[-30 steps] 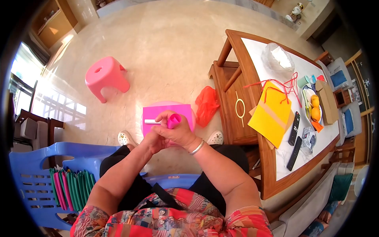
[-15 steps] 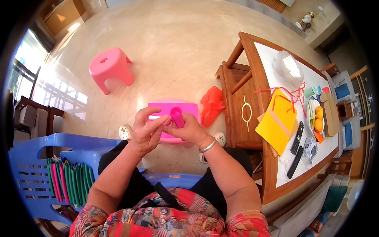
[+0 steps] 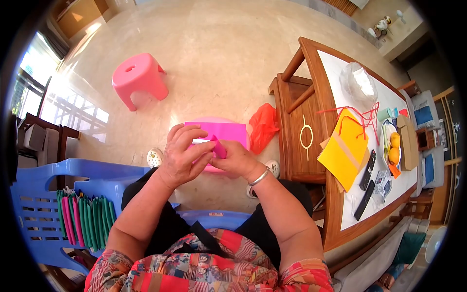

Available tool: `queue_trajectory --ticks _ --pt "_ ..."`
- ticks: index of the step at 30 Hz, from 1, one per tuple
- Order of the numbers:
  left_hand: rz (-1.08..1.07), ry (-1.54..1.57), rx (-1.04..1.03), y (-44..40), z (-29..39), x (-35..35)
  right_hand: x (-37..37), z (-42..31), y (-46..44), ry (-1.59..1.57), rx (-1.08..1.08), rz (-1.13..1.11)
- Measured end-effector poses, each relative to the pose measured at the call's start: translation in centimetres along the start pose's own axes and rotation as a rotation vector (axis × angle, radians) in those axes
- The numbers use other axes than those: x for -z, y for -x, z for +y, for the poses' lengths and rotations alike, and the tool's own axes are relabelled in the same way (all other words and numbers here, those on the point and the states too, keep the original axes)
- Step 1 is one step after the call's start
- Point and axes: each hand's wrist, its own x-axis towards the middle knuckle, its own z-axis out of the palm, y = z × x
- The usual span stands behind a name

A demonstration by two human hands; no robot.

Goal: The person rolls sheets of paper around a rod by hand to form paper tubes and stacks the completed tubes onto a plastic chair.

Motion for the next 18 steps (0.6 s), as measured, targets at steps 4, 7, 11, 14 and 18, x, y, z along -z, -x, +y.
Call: queue_trajectory --ticks 4,7,11,14,18 --pt "-0.097 0.062 0.036 0.4 -1.1 0.4 0.0 0.3 -0.1 0.113 -0.072 -0.073" --pt "-0.168 0.107 0.127 1.0 -1.3 0.4 -0.2 -0.1 -0.2 0.153 -0.078 -0.068" --pt "-0.156 0.142 0.192 1.8 -1.6 -0.5 -0.3 1.0 -0.3 0.137 -0.068 -0.064" --pt "-0.126 0.138 0.267 2.5 -2.2 -1.1 -0.2 1.6 -0.3 0.217 0.019 0.022" --pt "0.132 0.034 0.444 3.0 -5.2 -0.8 1.8 2.4 -1.2 0.186 0.145 0.461"
